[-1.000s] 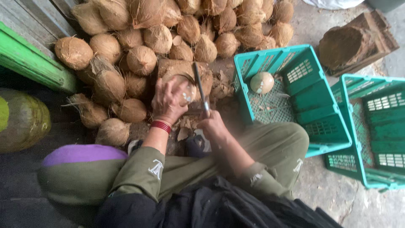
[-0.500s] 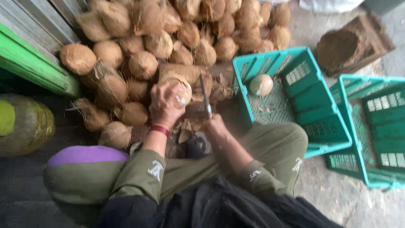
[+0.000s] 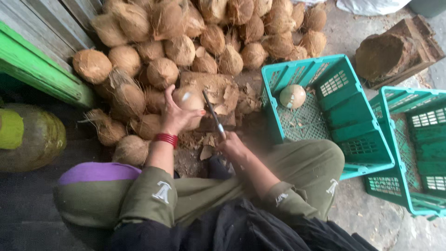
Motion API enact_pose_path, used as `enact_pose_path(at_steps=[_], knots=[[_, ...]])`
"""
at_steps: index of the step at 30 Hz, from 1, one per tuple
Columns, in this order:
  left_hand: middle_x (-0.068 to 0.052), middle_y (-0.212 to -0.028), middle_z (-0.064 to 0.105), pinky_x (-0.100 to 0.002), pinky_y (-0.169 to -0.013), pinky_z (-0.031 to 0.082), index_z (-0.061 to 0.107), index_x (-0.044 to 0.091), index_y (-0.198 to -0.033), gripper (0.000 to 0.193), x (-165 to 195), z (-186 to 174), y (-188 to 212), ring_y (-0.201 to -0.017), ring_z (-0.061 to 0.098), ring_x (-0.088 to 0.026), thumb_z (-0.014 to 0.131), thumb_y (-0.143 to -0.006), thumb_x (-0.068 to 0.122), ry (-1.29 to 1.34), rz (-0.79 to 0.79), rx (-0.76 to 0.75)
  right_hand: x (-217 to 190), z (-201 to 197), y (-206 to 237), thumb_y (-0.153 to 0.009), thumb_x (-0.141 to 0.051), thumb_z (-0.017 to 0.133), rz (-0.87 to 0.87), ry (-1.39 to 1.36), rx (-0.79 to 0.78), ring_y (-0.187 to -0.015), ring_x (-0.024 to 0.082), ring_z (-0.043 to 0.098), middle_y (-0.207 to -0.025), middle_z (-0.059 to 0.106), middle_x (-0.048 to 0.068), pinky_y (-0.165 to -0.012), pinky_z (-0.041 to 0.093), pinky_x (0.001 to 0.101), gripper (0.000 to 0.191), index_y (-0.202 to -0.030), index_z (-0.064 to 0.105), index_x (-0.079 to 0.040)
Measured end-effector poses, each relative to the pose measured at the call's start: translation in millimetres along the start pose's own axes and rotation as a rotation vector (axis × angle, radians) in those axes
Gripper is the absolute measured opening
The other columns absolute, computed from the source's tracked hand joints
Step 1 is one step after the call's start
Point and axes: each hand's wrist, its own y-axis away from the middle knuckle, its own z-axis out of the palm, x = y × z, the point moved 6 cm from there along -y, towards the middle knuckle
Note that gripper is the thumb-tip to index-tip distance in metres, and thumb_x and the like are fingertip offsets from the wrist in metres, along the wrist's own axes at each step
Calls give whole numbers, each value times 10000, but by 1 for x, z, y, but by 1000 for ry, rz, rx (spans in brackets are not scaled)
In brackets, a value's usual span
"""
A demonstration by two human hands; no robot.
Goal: The person sits on the floor and uses a machete to strike and open coconuts. They repeatedly hit the coconut against a wooden block, rotate it, and continue striking until the top breaks open. The opened coconut is then placed into a green crate.
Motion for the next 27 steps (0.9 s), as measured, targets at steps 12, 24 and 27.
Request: enact_pose_path(at_steps=[12, 24, 27], knots=[[-151, -1375, 637, -459, -1120, 554, 484, 80, -1442, 1076, 34, 12, -6, -1266, 645, -297, 995, -527, 321, 15, 316, -90, -109, -4, 75, -837, -31, 690, -494, -107, 163, -659, 85, 491, -761, 529, 6, -560, 441, 237, 302, -1127, 603, -33], [-192, -1500, 441, -497, -1105, 465, 293, 150, -1515, 1331, 31, 14, -7, -1312, 543, -381, 1008, -408, 342, -150, -96, -303, -63, -24, 37, -745, 51, 659, -179, -263, 199, -431, 135, 498, -582, 540, 21, -378, 390, 302, 183, -815, 531, -61], [-252, -1418, 454, -481, -1128, 452, 281, 122, -1500, 1381, 35, 20, -13, -1304, 501, -400, 1055, -377, 342, -234, 3, -309, -84, -19, 50, -794, 54, 672, -483, -171, 187, -518, 107, 497, -651, 523, -3, -448, 402, 277, 204, -839, 515, -68]])
